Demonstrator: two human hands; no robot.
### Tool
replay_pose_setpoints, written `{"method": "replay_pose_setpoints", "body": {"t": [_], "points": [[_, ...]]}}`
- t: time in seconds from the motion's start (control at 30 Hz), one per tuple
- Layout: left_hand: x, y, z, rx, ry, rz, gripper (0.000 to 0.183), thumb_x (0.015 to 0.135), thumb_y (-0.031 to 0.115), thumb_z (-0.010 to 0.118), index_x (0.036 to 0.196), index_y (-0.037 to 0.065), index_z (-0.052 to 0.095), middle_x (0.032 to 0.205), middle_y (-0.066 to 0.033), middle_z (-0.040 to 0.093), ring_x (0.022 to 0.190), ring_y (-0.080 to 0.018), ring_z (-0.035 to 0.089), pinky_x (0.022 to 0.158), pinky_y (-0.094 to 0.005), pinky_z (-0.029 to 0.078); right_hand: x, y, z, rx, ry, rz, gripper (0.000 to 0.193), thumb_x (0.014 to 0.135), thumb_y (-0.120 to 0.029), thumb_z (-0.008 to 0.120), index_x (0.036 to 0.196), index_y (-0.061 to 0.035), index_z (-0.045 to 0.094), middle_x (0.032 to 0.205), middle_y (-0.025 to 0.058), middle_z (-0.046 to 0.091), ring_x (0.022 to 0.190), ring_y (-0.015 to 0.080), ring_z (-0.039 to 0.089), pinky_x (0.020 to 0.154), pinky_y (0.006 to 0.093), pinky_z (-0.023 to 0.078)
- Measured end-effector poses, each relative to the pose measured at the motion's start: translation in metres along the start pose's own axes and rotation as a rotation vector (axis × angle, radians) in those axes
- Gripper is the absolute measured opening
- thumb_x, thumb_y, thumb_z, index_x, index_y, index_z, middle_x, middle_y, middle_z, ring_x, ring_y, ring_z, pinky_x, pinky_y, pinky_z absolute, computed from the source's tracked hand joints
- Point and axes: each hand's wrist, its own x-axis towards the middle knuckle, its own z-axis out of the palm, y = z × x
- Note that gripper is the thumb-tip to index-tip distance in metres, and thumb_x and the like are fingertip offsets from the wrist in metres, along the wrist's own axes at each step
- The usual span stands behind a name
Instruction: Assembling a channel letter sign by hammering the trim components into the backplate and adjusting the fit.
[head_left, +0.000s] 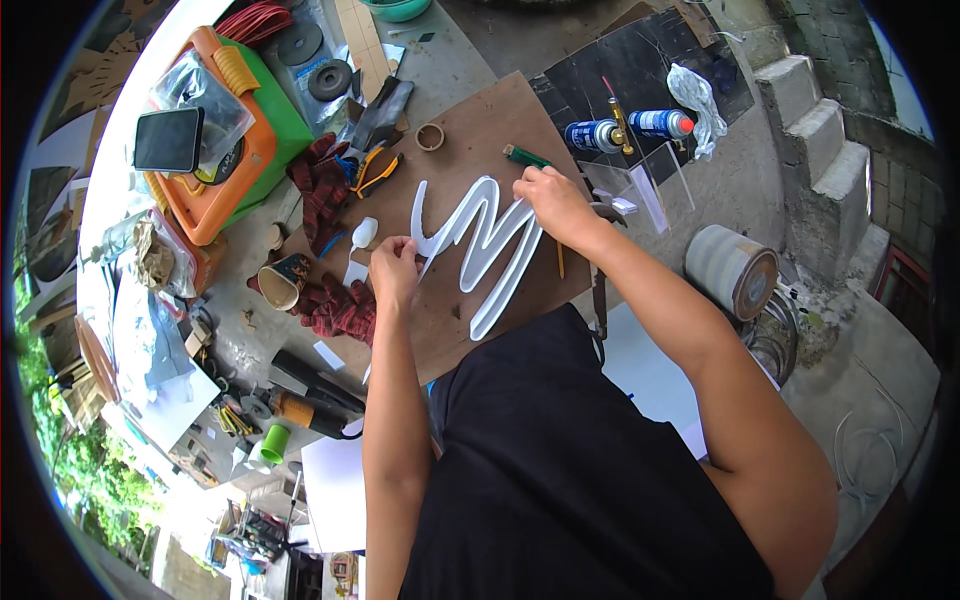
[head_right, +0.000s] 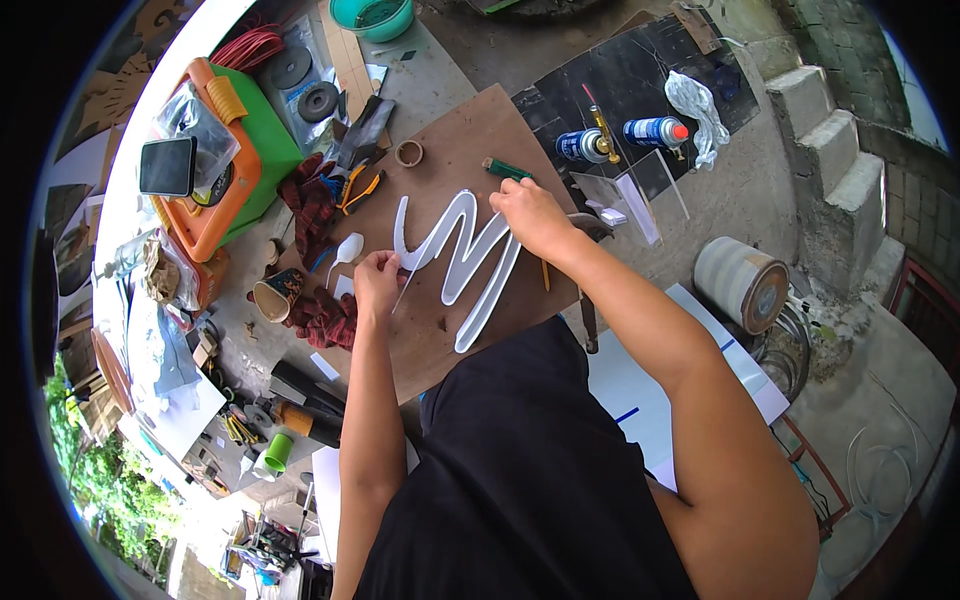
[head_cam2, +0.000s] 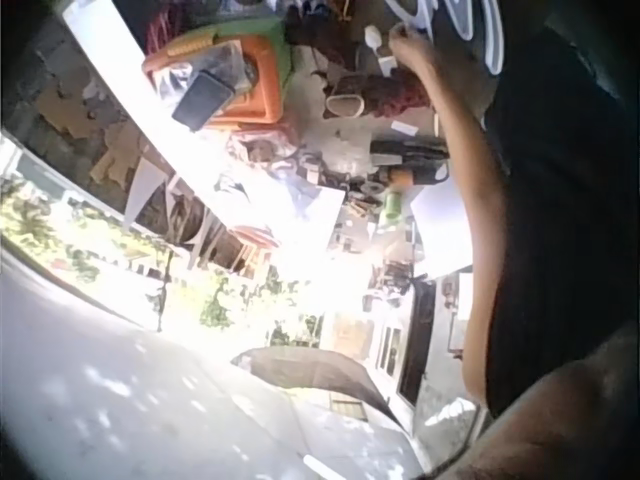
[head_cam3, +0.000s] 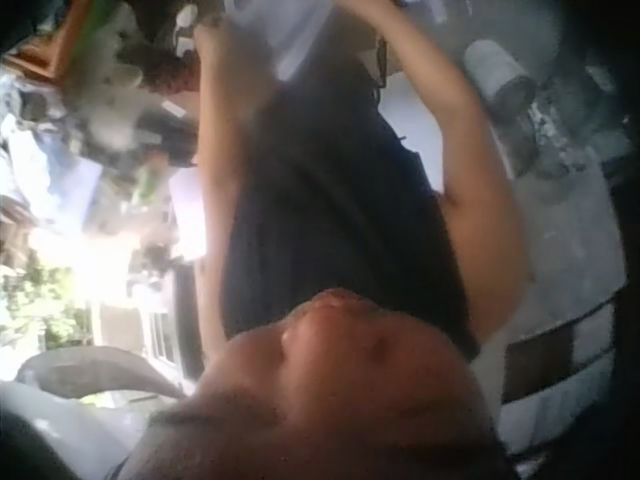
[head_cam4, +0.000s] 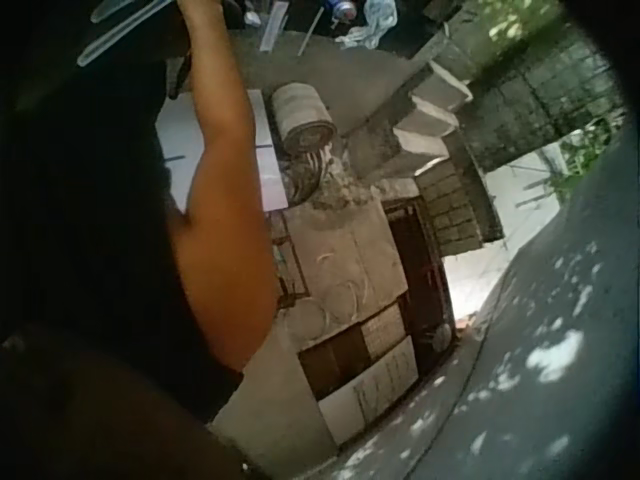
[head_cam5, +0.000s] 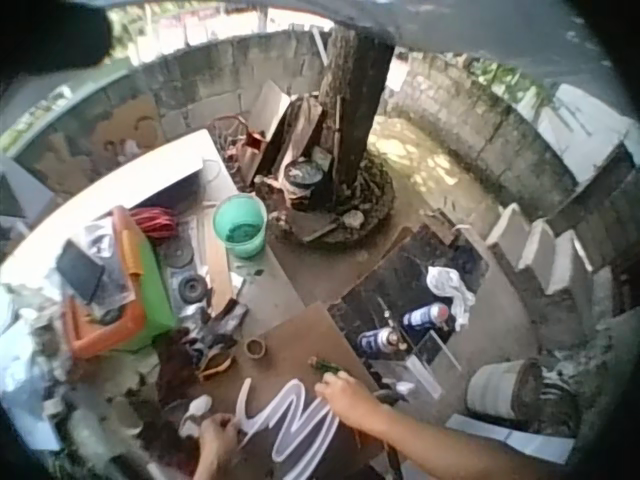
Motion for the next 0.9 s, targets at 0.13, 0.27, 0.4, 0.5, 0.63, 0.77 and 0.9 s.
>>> {"method": "replay_pose_setpoints", "body": {"t": [0.13, 0.27, 0.4, 0.5, 0.63, 0.77, 0.9], "points": [[0.002, -0.013, 0.002, 0.018, 0.006, 0.086, 0.020, 0.096, 0.015, 0.070, 0.106, -0.003, 0.070, 0.084, -0.0098, 0.072, 0.073, -0.0183, 0.071, 0.066, -0.0326, 0.055, 0.002, 0.002, 0.002, -0.007, -0.007, -0.049, 0.010, 0.090, -0.003, 0.057, 0.092, -0.0053, 0.066, 0.100, 0.0114, 0.065, 0.098, 0.0345, 0.064, 0.087, 0.0434, 0.056], [-0.029, -0.001, 0.019, 0.290, 0.298, 0.239, 0.020, 0.094, 0.014, 0.069, 0.109, 0.000, 0.068, 0.092, -0.0174, 0.070, 0.085, -0.0326, 0.070, 0.075, -0.0423, 0.055, -0.001, 0.008, 0.004, 0.006, -0.011, -0.031, 0.011, 0.089, -0.002, 0.057, 0.093, -0.0042, 0.068, 0.101, 0.0134, 0.064, 0.101, 0.0345, 0.064, 0.089, 0.0430, 0.056], [-0.079, 0.002, 0.039, 0.293, 0.258, 0.493, 0.024, 0.094, 0.016, 0.070, 0.112, 0.001, 0.066, 0.103, -0.0203, 0.066, 0.089, -0.0395, 0.067, 0.080, -0.0473, 0.054, -0.003, 0.007, 0.004, 0.049, 0.034, -0.010, 0.012, 0.089, -0.003, 0.058, 0.093, -0.0021, 0.069, 0.102, 0.0169, 0.063, 0.103, 0.0352, 0.064, 0.091, 0.0432, 0.055], [-0.083, -0.002, 0.050, 0.345, 0.121, 0.523, 0.025, 0.094, 0.018, 0.069, 0.113, 0.001, 0.066, 0.106, -0.0204, 0.066, 0.091, -0.0409, 0.068, 0.081, -0.0487, 0.055, -0.003, 0.003, 0.006, 0.021, 0.023, 0.014, 0.012, 0.090, -0.004, 0.057, 0.091, -0.0013, 0.069, 0.104, 0.0182, 0.063, 0.104, 0.0365, 0.064, 0.091, 0.0441, 0.056], [-0.070, -0.006, 0.057, 0.412, 0.083, 0.507, 0.019, 0.095, 0.016, 0.067, 0.110, 0.004, 0.068, 0.106, -0.0188, 0.066, 0.088, -0.0429, 0.069, 0.078, -0.0515, 0.055, 0.001, 0.003, 0.007, -0.016, 0.026, -0.021, 0.014, 0.092, -0.007, 0.056, 0.091, -0.0006, 0.069, 0.104, 0.0204, 0.063, 0.102, 0.0385, 0.066, 0.091, 0.0454, 0.057], [-0.066, -0.014, 0.062, 0.466, 0.095, 0.556, 0.013, 0.094, 0.012, 0.066, 0.104, 0.006, 0.069, 0.103, -0.0187, 0.067, 0.080, -0.0439, 0.068, 0.071, -0.0535, 0.055, -0.001, 0.002, 0.008, -0.055, 0.000, -0.012, 0.015, 0.092, -0.007, 0.056, 0.092, -0.0010, 0.069, 0.103, 0.0219, 0.064, 0.101, 0.0391, 0.067, 0.090, 0.0448, 0.057], [-0.068, -0.013, 0.064, 0.468, 0.173, 0.612, 0.009, 0.095, 0.012, 0.063, 0.100, 0.006, 0.068, 0.097, -0.0186, 0.068, 0.077, -0.0437, 0.068, 0.067, -0.0534, 0.055, -0.003, 0.003, 0.008, -0.025, 0.037, -0.025, 0.015, 0.092, -0.007, 0.056, 0.092, -0.0016, 0.070, 0.102, 0.0212, 0.066, 0.101, 0.0389, 0.067, 0.090, 0.0444, 0.058]]}}
